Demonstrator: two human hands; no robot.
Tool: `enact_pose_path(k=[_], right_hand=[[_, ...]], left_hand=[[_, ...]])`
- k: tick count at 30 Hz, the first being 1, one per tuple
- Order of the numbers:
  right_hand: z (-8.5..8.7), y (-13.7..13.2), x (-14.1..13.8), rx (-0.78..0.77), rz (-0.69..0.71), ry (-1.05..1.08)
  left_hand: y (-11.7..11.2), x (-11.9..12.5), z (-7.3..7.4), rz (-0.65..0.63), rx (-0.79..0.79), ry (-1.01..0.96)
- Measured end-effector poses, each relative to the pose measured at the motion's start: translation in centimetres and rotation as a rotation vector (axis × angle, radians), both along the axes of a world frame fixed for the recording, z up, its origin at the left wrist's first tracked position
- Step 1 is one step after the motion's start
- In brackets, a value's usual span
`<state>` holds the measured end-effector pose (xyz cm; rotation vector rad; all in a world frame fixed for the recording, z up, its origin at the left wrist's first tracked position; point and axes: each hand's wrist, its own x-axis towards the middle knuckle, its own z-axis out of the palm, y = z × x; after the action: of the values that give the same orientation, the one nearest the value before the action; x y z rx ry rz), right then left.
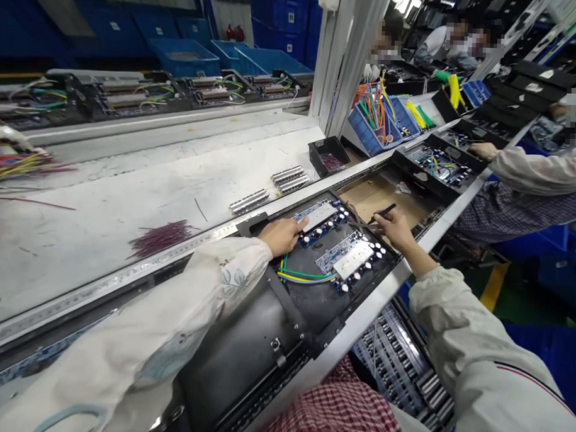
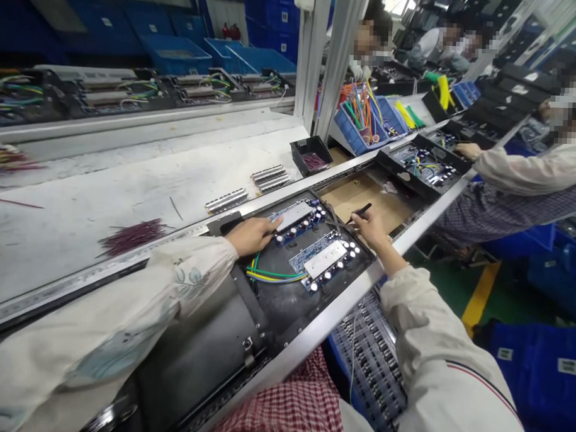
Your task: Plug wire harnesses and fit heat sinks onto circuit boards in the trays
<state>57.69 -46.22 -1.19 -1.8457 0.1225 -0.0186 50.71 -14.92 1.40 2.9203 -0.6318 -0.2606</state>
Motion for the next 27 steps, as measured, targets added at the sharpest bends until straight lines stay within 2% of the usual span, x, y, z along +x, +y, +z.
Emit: enact_pose_path(k=[6,16,19,21,23,25,27], right_hand=[[-0.7,1.3,-2.1,0.116,-0.027,0.108],[-1.2,6.2,-7.9,0.347,-0.028,0.321],[-0.3,6.7,-7.9,0.384,-0.002,0.288],[1.2,6.9,-6.7,0.39,0.022,0.16],[3.3,7.5,-4.7,0.283,0.148,0.022],[5.0,8.7,-2.6,0.046,0.422,-0.055],[5.8,10.4,-0.7,-0.188,0.697,-0.118]], left_hand=[[1.7,-1.2,0.0,-0.005,-0.029,0.053],[7.8,-6.9,0.0,0.04,-0.122,0.14],[9.1,-8.1,0.0,0.069,-0.138,0.153],[9.6,-8.6,0.0,0.085,-0.156,0.161],[9.8,-8.8,0.0,0.096,-0.173,0.17],[9.6,-8.8,0.1,0.097,-0.177,0.168],[9.3,-8.9,0.3,0.112,-0.147,0.144]])
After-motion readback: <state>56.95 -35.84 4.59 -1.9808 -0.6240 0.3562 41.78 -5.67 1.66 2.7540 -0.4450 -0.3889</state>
